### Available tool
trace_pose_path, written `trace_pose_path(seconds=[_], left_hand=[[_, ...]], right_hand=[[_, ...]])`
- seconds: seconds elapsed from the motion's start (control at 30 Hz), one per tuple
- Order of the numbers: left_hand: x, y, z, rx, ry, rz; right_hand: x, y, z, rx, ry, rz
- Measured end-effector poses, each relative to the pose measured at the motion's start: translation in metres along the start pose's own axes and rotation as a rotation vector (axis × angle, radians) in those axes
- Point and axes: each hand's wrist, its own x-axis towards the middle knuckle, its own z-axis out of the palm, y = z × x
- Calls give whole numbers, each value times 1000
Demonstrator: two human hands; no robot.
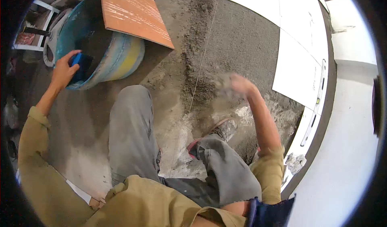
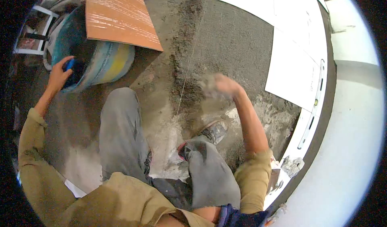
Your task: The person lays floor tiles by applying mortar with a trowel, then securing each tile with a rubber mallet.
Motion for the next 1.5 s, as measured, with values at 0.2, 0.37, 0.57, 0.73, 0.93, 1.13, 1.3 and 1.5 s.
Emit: trace_pose_path(seconds=[0.2,0.37,0.57,0.73,0.93,1.13,1.3,1.5], left_hand=[[2,1,-3,-27,-40,-61],[-1,12,-6,-56,-29,-90],[0,16,-6,-165,-79,-174],[4,30,-16,-33,-58,-161],[5,30,-14,9,-146,-221],[3,-11,-1,-205,-208,-34],[63,-74,22,-12,-329,161],[4,33,-10,343,-235,-61]], right_hand=[[81,-16,-19,865,690,-448],[31,-21,-20,221,277,-33],[70,-20,-7,788,537,-259],[109,-33,-50,-311,142,-129],[103,-58,-80,680,793,-515],[-72,91,-25,877,803,-211],[-192,203,69,-834,1331,291],[-342,262,133,-43,2121,574]])
